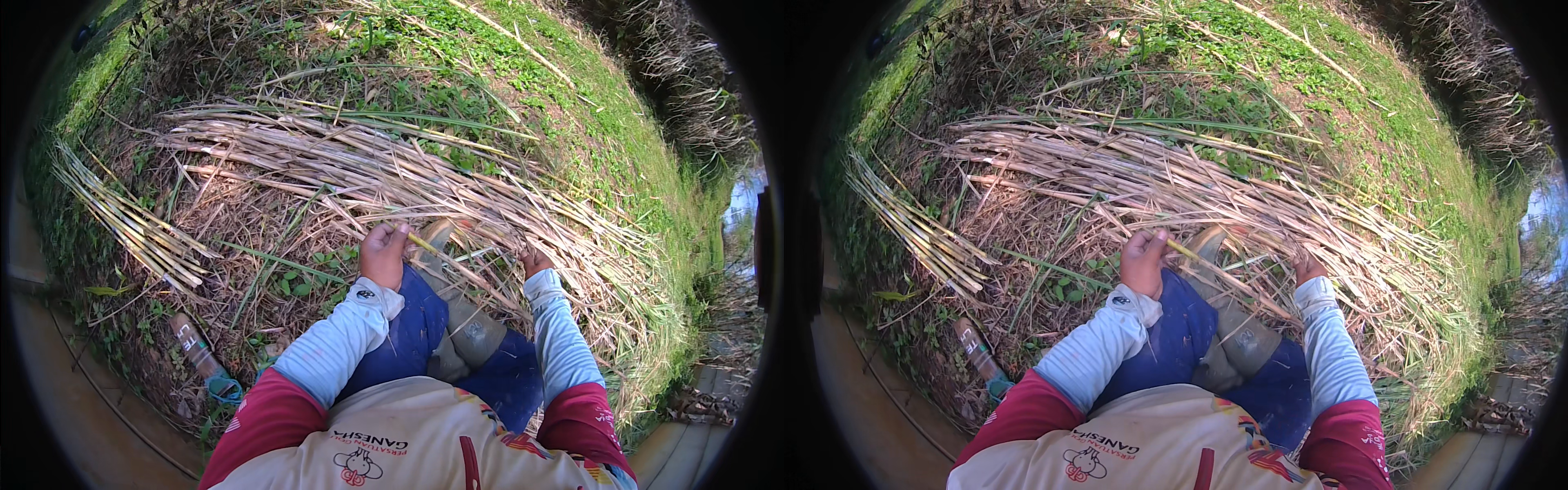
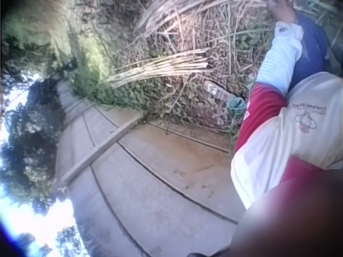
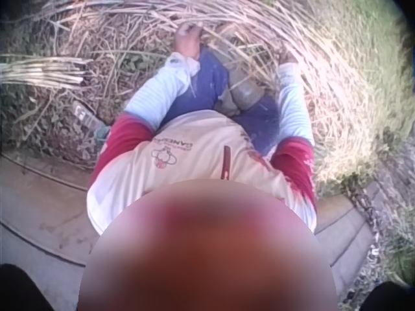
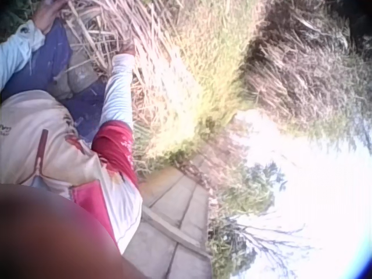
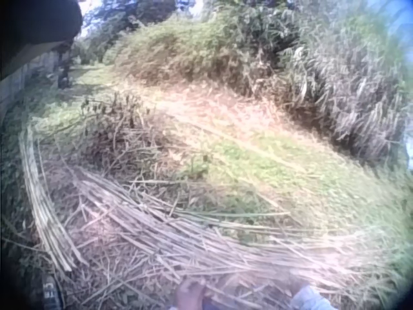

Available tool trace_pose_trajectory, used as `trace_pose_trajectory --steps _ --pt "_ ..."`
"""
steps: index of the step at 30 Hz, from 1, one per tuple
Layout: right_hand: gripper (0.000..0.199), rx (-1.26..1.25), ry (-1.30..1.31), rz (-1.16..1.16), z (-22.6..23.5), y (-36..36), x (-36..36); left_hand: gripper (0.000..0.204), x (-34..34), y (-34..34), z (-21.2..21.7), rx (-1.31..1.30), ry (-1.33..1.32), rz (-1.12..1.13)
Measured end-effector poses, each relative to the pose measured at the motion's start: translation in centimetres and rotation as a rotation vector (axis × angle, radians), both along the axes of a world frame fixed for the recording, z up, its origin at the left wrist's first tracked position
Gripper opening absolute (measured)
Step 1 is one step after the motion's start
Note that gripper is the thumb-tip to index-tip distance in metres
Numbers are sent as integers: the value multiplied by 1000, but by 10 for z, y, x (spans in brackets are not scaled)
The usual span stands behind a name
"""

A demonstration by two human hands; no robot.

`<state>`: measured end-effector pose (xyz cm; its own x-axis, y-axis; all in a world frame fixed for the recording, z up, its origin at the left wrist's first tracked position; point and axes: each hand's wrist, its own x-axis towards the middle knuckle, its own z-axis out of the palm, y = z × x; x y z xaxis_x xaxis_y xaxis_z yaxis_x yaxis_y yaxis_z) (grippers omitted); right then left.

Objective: The person sits on the ground and uses a large knife to peel the outer layers off long, thin stalks. They hold the stalks against their leg and scrape the blade downwards to remove the fibrous exterior, then toss the processed stalks aside.

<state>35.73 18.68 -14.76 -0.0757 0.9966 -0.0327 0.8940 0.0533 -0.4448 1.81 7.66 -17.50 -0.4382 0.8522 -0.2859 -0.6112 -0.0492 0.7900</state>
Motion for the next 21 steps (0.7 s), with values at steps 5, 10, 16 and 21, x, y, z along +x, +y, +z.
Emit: trace_pose_trajectory --steps 5,10,16,21 --pt "54 -312 -761 -21 10 -44 78 18 3 -2 8 -11 57 -8" --pt "54 154 -204 187 33 -68 18 20 14 -1 18 -13 112 -46" --pt "45 70 142 535 77 -104 -142 32 12 -7 16 -24 163 41" --pt "25 28 324 432 63 -108 -175 30 17 -23 33 -50 77 54"
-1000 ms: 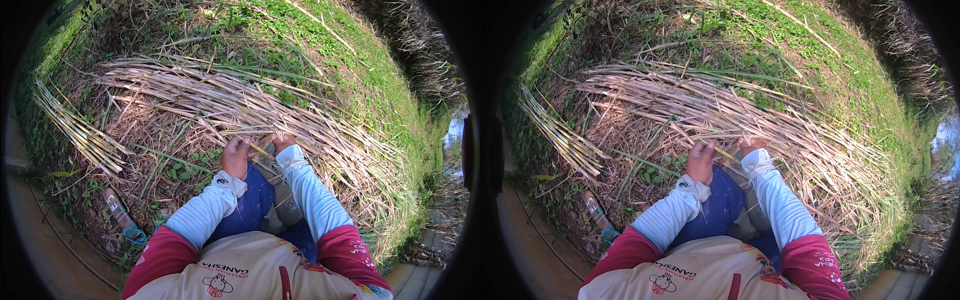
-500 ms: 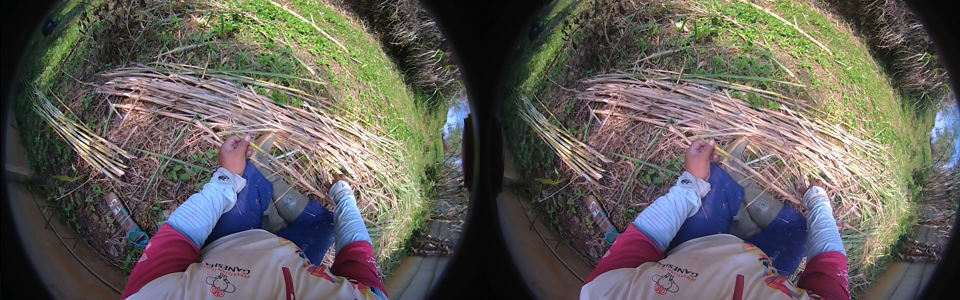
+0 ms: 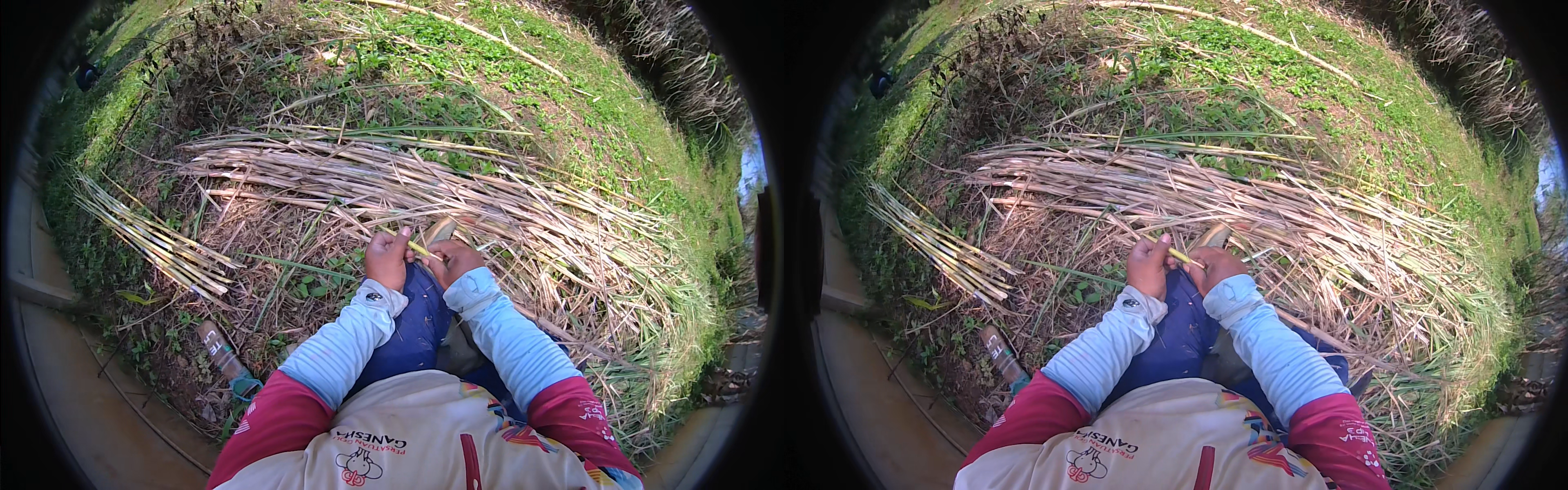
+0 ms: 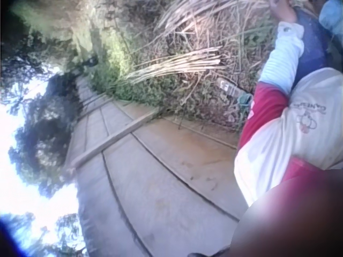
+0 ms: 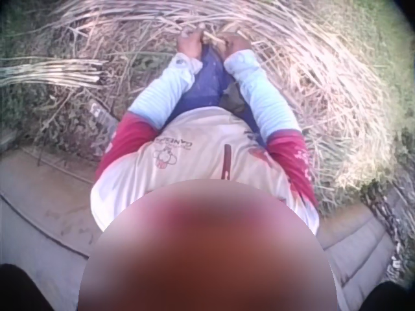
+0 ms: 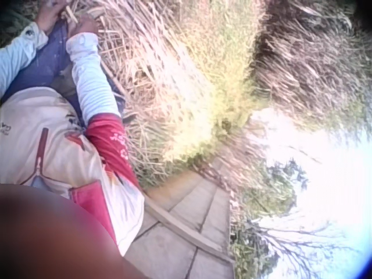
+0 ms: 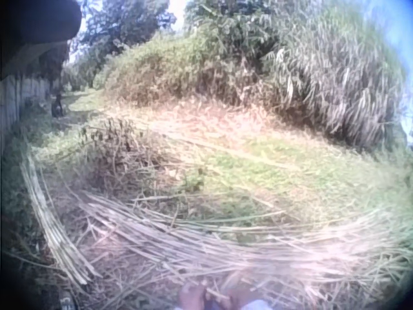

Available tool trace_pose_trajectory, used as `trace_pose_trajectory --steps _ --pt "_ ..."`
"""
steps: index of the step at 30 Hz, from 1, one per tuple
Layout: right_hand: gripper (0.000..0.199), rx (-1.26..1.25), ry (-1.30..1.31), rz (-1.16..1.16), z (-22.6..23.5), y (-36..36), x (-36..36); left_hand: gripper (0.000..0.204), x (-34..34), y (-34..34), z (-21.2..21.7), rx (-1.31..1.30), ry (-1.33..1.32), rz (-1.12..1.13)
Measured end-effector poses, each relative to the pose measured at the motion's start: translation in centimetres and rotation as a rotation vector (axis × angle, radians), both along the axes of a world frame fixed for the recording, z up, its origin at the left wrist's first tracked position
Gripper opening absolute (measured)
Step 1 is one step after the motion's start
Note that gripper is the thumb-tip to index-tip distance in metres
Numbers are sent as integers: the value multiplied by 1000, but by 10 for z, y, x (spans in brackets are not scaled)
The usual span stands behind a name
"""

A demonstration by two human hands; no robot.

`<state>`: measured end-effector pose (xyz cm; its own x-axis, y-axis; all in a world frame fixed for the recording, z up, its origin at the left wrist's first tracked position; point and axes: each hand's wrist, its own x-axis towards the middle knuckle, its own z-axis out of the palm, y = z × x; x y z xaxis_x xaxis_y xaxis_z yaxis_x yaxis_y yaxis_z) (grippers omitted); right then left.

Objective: The person sits on the ground and uses a large knife to peel the outer layers off long, thin stalks. They hold the stalks against their leg and scrape the blade downwards to remove the fibrous exterior, then toss the processed stalks aside.

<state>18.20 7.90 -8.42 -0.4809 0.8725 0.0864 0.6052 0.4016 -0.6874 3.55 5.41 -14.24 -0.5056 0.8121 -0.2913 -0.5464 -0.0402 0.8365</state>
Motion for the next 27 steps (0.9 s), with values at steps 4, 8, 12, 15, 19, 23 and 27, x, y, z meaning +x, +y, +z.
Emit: trace_pose_trajectory --steps 4,8,12,15,19,23,27 --pt "17 10 47 29 2 -3 3 22 -7 -9 -8 60 -84 -139" --pt "15 -14 103 62 9 -5 18 24 -3 -22 3 130 -132 -313" --pt "14 -89 71 10 10 -5 30 29 -1 -22 4 93 39 -367" --pt "12 20 36 25 11 -10 34 30 1 -21 2 83 48 -370" --pt "11 151 2 -63 12 -11 35 29 4 -19 -1 76 56 -335" --pt "16 9 84 -405 -1 23 74 23 -5 -16 -6 42 -71 -256" --pt "27 -91 -357 -423 18 39 133 22 -7 -15 -9 47 -33 -283"
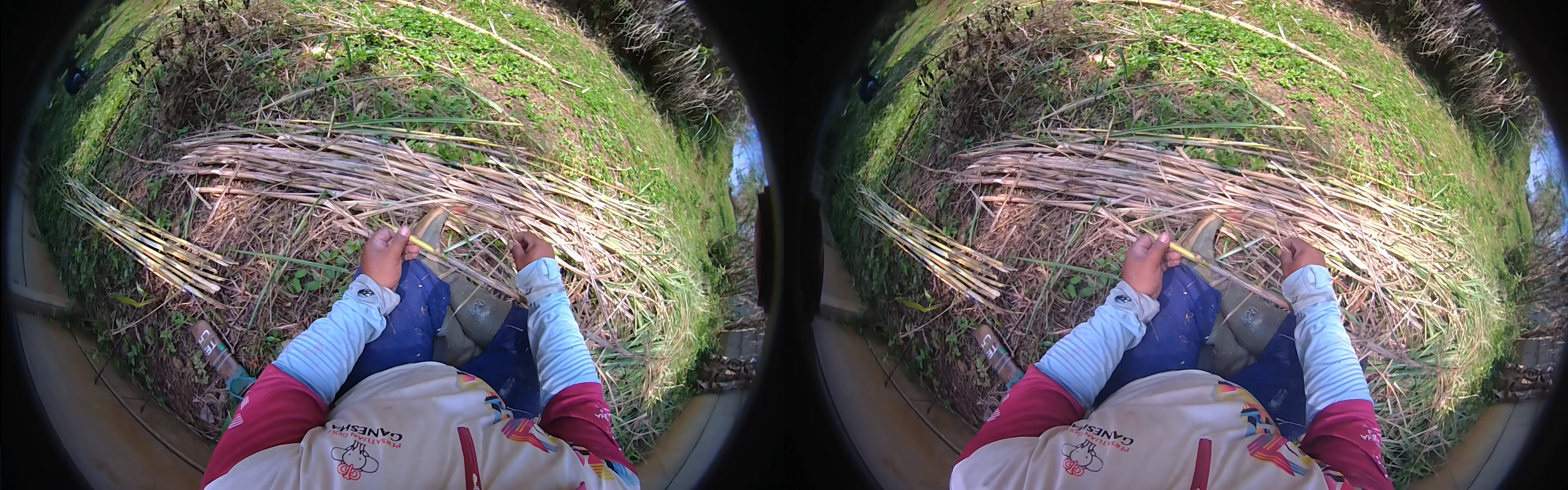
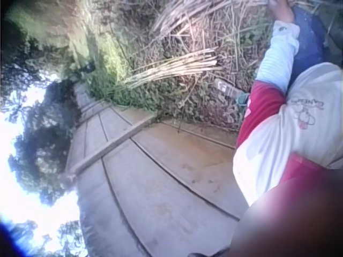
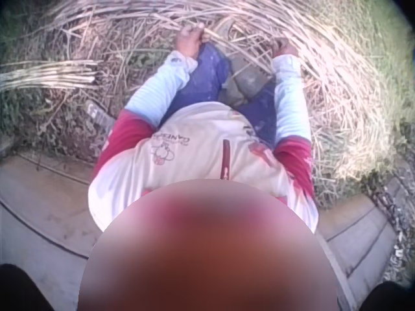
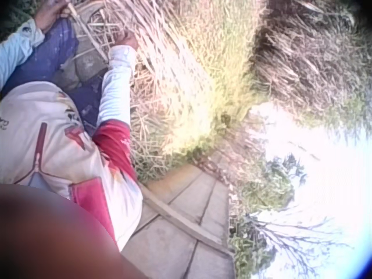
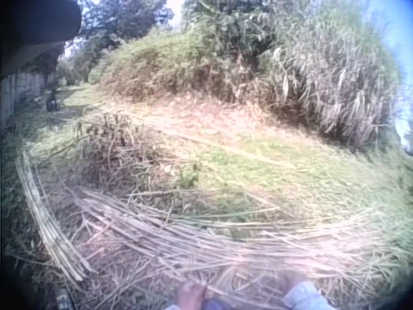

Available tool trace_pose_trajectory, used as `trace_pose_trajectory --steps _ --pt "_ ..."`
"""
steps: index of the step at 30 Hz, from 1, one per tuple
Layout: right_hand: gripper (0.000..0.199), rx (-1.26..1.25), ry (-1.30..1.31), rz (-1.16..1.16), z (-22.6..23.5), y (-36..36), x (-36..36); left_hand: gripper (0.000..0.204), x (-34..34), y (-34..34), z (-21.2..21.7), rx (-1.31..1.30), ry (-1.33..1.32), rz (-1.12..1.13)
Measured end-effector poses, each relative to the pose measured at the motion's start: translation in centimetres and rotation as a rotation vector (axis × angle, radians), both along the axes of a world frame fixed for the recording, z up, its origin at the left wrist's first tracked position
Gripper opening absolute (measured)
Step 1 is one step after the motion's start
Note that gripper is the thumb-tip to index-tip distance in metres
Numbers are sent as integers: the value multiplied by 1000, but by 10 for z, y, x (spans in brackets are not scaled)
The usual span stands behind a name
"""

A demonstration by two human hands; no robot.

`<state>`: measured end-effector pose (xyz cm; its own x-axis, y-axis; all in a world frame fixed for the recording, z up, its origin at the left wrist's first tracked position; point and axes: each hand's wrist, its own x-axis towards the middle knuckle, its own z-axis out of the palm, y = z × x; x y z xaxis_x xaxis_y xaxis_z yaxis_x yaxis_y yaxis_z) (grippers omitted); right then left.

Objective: The person sits on the ground and uses a large knife to peel the outer layers off long, thin stalks. They hold the stalks against their leg and scrape the blade downwards to remove the fibrous exterior, then toss the processed stalks aside.

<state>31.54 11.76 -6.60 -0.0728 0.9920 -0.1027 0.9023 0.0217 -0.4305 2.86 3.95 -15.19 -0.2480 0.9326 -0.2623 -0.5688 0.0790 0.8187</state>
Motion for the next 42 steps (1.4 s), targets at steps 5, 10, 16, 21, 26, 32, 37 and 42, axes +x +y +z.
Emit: trace_pose_trajectory --steps 5,10,16,21,26,32,37,42 --pt "47 279 -14 320 11 -36 -14 23 5 3 7 -14 34 -63" --pt "41 110 77 358 11 -75 -52 24 34 -6 27 9 71 -131" --pt "22 268 195 438 -6 -92 -19 46 31 -8 44 195 307 -154" --pt "19 161 193 444 -5 -118 26 48 54 -4 136 856 1673 -719" --pt "20 161 183 430 -13 -143 56 37 98 -12 125 796 1621 -1295" --pt "33 577 115 100 0 -181 99 18 144 -3 115 718 1549 -1312" --pt "45 736 139 -805 -35 -257 183 22 193 8 105 556 1351 -1462" --pt "62 -268 28 -1246 -147 -329 242 27 229 14 92 427 1197 -1513"
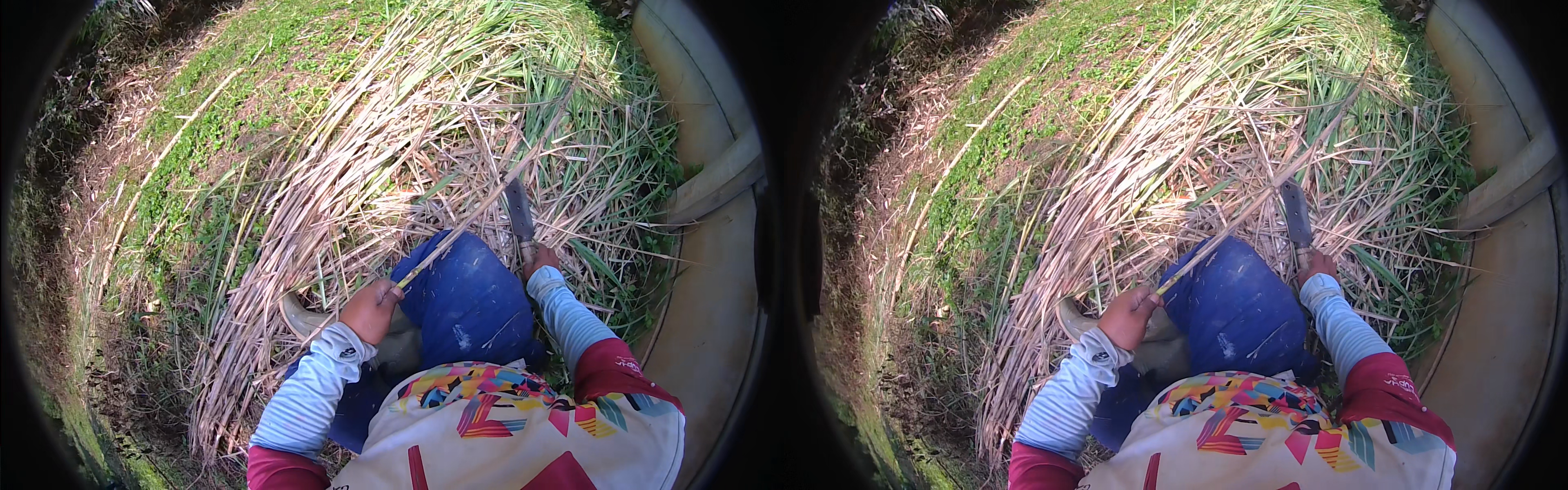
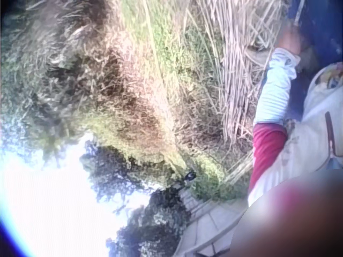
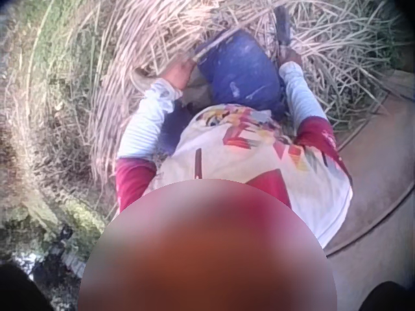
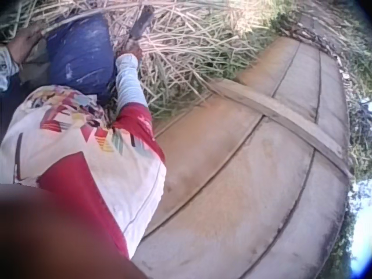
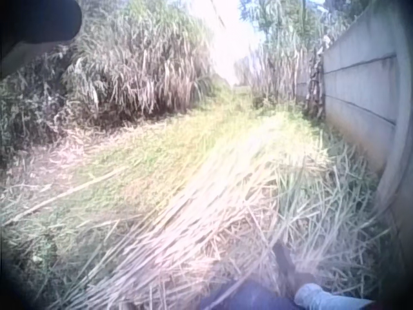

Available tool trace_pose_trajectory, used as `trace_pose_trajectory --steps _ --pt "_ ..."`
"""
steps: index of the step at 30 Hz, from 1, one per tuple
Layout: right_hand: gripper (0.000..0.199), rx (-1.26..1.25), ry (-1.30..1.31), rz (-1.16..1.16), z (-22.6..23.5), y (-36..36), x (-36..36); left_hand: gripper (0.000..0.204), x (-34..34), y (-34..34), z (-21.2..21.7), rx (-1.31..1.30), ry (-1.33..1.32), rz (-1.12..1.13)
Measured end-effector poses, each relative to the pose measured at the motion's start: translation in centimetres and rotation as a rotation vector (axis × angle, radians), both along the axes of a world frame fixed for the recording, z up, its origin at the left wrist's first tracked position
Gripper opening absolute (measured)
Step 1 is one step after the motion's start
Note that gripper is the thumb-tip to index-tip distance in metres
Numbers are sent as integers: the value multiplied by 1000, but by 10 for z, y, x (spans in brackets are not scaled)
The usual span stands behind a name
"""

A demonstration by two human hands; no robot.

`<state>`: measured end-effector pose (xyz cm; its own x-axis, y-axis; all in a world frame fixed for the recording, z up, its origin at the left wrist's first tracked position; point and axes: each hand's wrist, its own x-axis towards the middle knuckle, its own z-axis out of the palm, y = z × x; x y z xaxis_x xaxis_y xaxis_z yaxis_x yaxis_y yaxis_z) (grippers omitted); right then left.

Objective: The person sits on the ground and uses a large knife to peel the outer layers off long, thin stalks. They hold the stalks against their leg and scrape the blade downwards to remove the fibrous exterior, then toss the processed stalks aside.

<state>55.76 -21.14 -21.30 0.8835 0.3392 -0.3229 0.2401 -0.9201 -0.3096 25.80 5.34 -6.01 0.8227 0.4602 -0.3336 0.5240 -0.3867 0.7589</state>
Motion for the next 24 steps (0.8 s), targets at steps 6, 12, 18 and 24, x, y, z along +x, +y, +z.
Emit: trace_pose_trajectory --steps 6,12,18,24 --pt "77 -272 153 -89 -20 14 -3 28 14 -9 -27 -92 -66 -9" --pt "72 -128 238 -170 -82 5 50 21 10 -11 -43 -384 -59 43" --pt "47 771 490 -363 -73 -62 44 22 -3 -3 -44 -136 18 -30" --pt "41 876 35 -340 17 -65 -27 26 -17 -1 -43 -167 90 -43"
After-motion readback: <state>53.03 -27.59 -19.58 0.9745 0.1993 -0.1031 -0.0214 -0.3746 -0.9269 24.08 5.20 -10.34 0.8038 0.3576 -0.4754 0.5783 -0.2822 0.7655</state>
